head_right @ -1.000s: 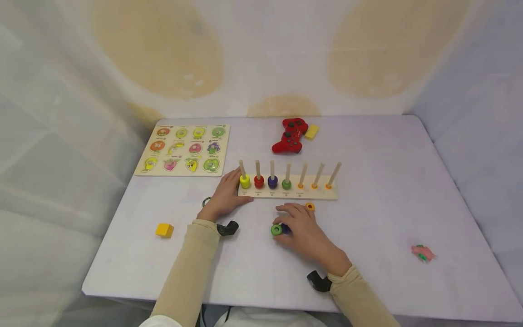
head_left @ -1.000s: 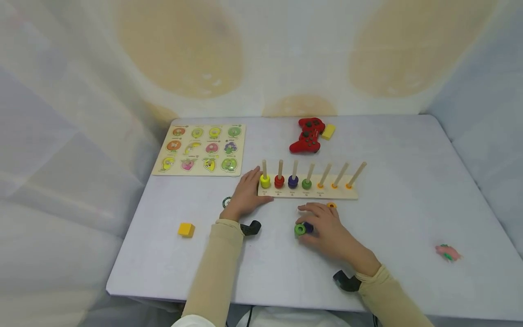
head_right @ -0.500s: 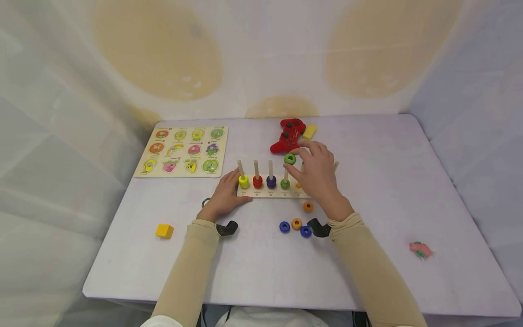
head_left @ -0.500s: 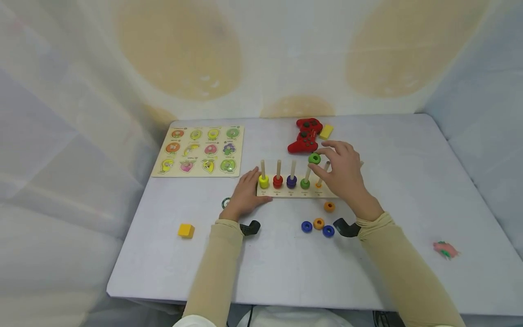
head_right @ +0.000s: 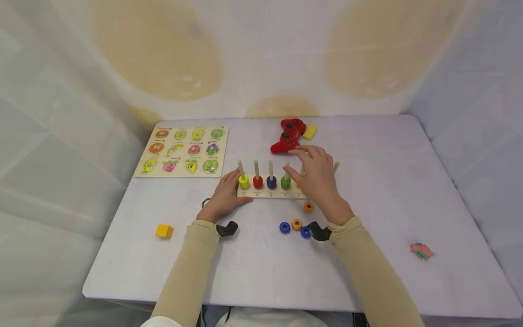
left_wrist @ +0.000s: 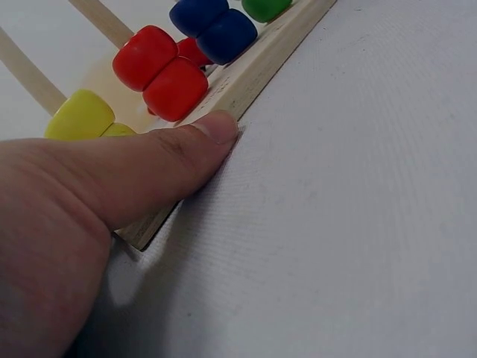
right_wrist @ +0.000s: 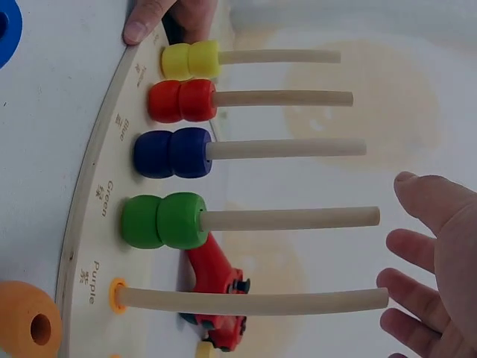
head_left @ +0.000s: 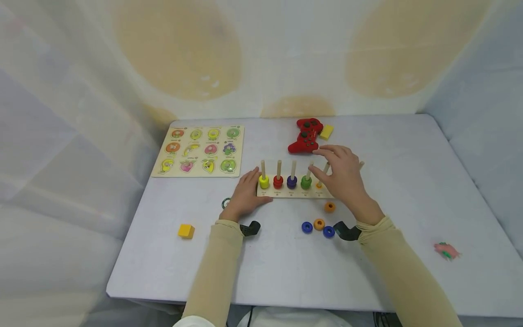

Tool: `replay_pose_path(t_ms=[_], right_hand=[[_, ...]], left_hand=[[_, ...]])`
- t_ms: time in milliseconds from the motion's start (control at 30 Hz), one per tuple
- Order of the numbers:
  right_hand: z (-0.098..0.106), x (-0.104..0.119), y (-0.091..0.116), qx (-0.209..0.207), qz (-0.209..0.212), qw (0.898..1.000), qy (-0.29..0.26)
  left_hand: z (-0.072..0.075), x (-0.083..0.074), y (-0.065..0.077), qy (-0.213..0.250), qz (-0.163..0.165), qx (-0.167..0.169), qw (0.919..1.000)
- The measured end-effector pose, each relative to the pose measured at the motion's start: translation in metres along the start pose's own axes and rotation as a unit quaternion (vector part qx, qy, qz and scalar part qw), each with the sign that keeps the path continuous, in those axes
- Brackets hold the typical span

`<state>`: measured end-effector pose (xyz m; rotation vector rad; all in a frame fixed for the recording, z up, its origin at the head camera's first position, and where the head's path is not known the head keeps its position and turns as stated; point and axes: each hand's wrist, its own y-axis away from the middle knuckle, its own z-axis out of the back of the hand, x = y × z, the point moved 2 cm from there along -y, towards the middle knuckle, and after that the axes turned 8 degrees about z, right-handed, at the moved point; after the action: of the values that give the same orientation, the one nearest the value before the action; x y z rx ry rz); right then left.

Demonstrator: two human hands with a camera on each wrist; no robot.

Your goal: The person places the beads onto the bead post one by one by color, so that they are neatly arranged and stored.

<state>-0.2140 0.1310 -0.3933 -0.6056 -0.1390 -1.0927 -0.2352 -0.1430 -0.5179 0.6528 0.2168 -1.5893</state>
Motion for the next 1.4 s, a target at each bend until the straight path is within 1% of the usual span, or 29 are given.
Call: replay_pose_path(t_ms=[200,300,367,433,500,533,567,600,667,700,733,767,800,833,900,1033,1100,1133,1167,1233,1267,1333,1400], right_hand=[[0.011,-0.004,-0.005,-0.028,0.005,1.000,-0.013],[0.013,-0.010,0.000,-0.071,0.016,0.997,-0.032],[0.011,-0.017,0.009,-0.120,0.032,0.991,-0.047],[0.008,-0.024,0.023,-0.172,0.051,0.982,-0.054],[0.003,-0.033,0.039,-0.196,0.063,0.977,-0.058],[-0.002,-0.038,0.048,-0.194,0.062,0.978,-0.054],[-0.008,-0.042,0.056,-0.176,0.053,0.982,-0.052],[-0.013,-0.046,0.064,-0.146,0.041,0.987,-0.048],[-0.026,-0.053,0.079,-0.061,0.006,0.997,-0.038],[-0.033,-0.056,0.085,-0.017,-0.012,0.999,-0.032],[-0.039,-0.057,0.092,0.024,-0.028,0.999,-0.024],[-0.043,-0.058,0.097,0.057,-0.041,0.997,-0.019],[-0.047,-0.058,0.102,0.080,-0.048,0.996,-0.014],[-0.051,-0.058,0.106,0.095,-0.055,0.994,-0.009],[-0.055,-0.057,0.112,0.111,-0.063,0.992,-0.002],[-0.059,-0.053,0.115,0.116,-0.063,0.991,0.014],[-0.058,-0.051,0.113,0.098,-0.055,0.994,0.011],[-0.057,-0.050,0.110,0.077,-0.050,0.996,0.011],[-0.054,-0.048,0.106,0.050,-0.045,0.998,0.006],[-0.044,-0.044,0.094,-0.021,-0.024,0.999,-0.003],[-0.037,-0.041,0.086,-0.056,-0.012,0.998,-0.005],[-0.022,-0.038,0.068,-0.121,0.014,0.993,-0.001],[-0.008,-0.037,0.051,-0.153,0.032,0.988,0.011]], left_hand=[[0.008,-0.008,-0.012,-0.009,-0.010,-0.011,0.9998],[0.010,-0.012,-0.017,-0.012,-0.013,-0.017,0.9997],[0.012,-0.015,-0.020,-0.011,-0.013,-0.019,0.9997],[0.012,-0.017,-0.021,-0.009,-0.013,-0.020,0.9997],[0.011,-0.017,-0.022,-0.011,-0.013,-0.021,0.9996],[0.011,-0.017,-0.021,-0.011,-0.012,-0.022,0.9996],[0.010,-0.016,-0.020,-0.010,-0.010,-0.023,0.9996],[0.009,-0.015,-0.019,-0.011,-0.009,-0.024,0.9996],[0.006,-0.012,-0.016,-0.010,-0.004,-0.023,0.9997],[0.004,-0.010,-0.014,-0.009,-0.003,-0.022,0.9997],[0.002,-0.008,-0.011,-0.006,-0.001,-0.021,0.9998],[-0.001,-0.006,-0.009,-0.008,0.000,-0.019,0.9998],[-0.003,-0.004,-0.007,-0.009,0.002,-0.018,0.9998],[-0.005,-0.002,-0.005,-0.009,0.003,-0.016,0.9998],[-0.009,0.001,-0.001,-0.008,0.005,-0.015,0.9998],[-0.013,0.006,0.006,-0.003,0.011,-0.014,0.9998],[-0.014,0.008,0.008,-0.001,0.013,-0.015,0.9998],[-0.014,0.008,0.009,0.000,0.014,-0.016,0.9998],[-0.014,0.009,0.009,0.002,0.014,-0.016,0.9998],[-0.014,0.009,0.009,0.003,0.013,-0.021,0.9997],[-0.015,0.009,0.009,0.002,0.013,-0.023,0.9997],[-0.016,0.009,0.006,0.005,0.009,-0.024,0.9996],[-0.019,0.006,0.003,0.009,0.005,-0.026,0.9996]])
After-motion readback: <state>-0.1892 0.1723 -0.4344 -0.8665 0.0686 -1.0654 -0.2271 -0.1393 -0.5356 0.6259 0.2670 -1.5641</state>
